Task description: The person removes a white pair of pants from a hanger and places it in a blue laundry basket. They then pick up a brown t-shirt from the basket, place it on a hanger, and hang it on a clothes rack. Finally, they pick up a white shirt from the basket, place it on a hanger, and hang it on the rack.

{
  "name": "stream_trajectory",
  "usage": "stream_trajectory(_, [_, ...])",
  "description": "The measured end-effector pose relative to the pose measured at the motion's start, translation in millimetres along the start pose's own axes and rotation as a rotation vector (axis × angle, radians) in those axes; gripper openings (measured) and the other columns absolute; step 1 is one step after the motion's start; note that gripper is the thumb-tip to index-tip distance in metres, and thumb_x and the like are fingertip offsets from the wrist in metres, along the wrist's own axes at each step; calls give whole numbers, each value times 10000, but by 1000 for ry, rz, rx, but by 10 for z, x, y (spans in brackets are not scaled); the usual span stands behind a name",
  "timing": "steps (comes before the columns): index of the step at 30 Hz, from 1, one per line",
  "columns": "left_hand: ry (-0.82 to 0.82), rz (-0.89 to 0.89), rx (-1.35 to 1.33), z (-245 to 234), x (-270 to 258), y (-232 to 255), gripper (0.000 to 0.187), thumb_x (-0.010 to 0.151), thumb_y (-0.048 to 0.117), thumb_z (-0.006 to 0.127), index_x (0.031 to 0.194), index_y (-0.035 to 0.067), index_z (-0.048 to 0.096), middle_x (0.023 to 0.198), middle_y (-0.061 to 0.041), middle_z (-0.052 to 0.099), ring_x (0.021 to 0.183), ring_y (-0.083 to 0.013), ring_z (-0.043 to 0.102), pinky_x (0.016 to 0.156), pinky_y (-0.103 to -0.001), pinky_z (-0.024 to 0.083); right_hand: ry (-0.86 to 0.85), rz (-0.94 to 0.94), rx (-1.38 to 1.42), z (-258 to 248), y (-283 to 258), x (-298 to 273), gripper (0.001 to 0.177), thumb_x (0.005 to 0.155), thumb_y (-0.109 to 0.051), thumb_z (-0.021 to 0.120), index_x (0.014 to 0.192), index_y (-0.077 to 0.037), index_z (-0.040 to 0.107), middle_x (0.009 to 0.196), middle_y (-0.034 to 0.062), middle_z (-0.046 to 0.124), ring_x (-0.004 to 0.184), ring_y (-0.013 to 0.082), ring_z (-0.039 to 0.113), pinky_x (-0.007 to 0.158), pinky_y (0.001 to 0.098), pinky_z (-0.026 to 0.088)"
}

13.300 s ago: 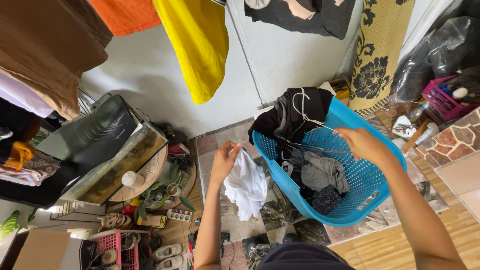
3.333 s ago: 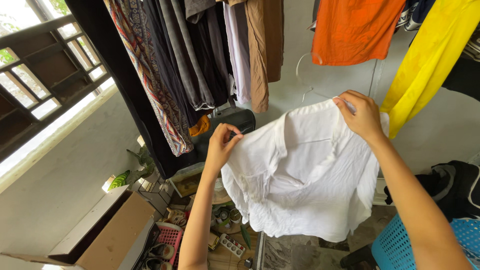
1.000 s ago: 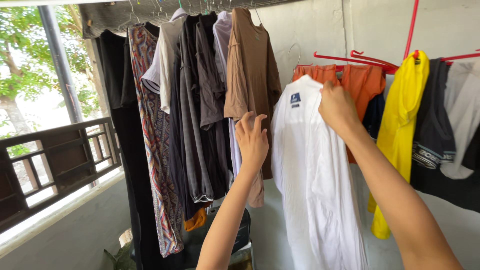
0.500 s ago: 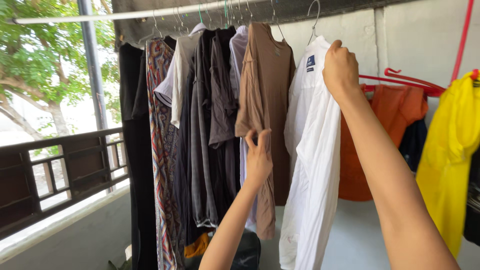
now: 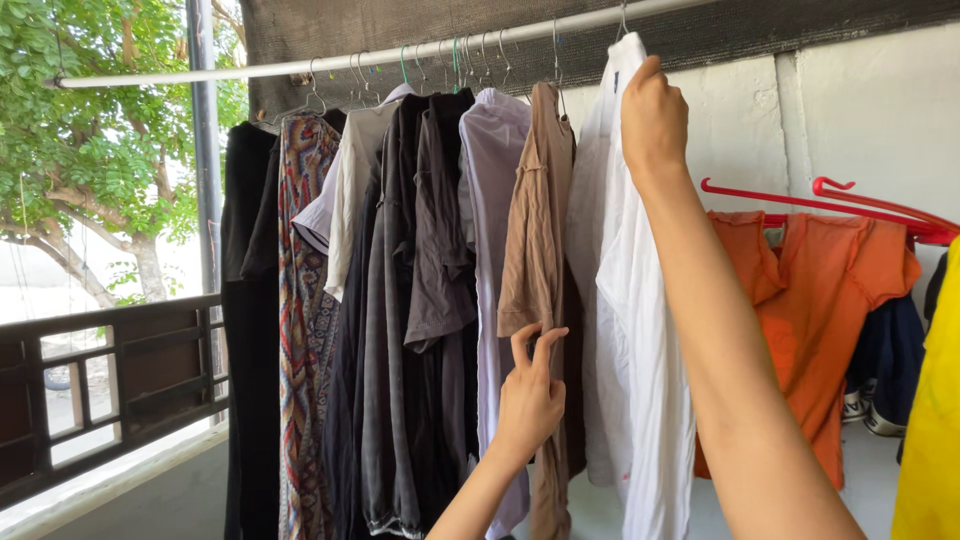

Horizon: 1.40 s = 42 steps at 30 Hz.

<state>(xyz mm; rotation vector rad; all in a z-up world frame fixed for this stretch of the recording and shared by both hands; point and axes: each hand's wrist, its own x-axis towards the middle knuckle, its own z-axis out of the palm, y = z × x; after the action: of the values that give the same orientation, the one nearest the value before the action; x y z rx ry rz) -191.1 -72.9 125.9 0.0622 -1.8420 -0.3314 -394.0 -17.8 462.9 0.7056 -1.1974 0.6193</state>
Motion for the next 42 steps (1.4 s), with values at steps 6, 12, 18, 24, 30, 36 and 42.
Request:
stream_trajectory(6, [10,-12,-50,-11,-55,-35,719,725,-135,584,1381,144,491,1455,-191,405,592,-325,646,550,-420,528,39,36,2,339,-20,121,139,963,66,622,1065,95,532,857,266,692,750,388,741,614,390,621])
stream_trajectory(12, [-1,0,-108,-26,-110,7,716,729,-151,563,1385,128,497,1463,-198,397,558,-288,625,527,-391,512,29,40,-7,648,-69,71,242,921,57,636,1117,149,527,851,267,697,736,382,744,608,385,623])
stream_trajectory(18, [-3,5,-157,-51,-185,61,684,739,-165,547,1359,123,531,1476,-186,408,537,-257,597,529,-375,493,-77,80,73,882,-8,-82,222,907,106,608,1112,149,534,855,302,697,756,407,737,616,404,620])
stream_trajectory(24, [12,-4,-144,-8,-249,23,636,765,-138,561,1337,140,556,1459,-180,424,610,-276,609,586,-406,502,-162,80,48,978,-14,-248,171,949,82,611,1098,137,546,841,298,707,797,418,738,648,434,615])
stream_trajectory(30, [37,-48,-31,122,-401,-110,594,803,-67,597,1339,188,562,1387,-188,432,850,-329,657,668,-422,555,-313,157,221,568,-110,-382,600,876,-70,687,1315,172,358,842,323,681,766,480,704,632,524,579])
stream_trajectory(36, [-76,-182,-35,168,-699,-284,576,806,-51,583,1313,220,582,1392,-203,400,953,-372,668,737,-436,562,-557,204,331,-172,-249,-675,887,927,-47,627,1583,-58,31,886,335,674,821,518,688,763,566,570])
stream_trajectory(42, [-282,-335,-51,165,-1251,-307,490,866,-7,587,1296,227,607,1294,-198,480,943,-409,655,806,-476,533,-544,172,472,-995,-489,-1169,988,956,-88,689,1604,-149,-54,823,318,700,795,524,690,856,605,518])
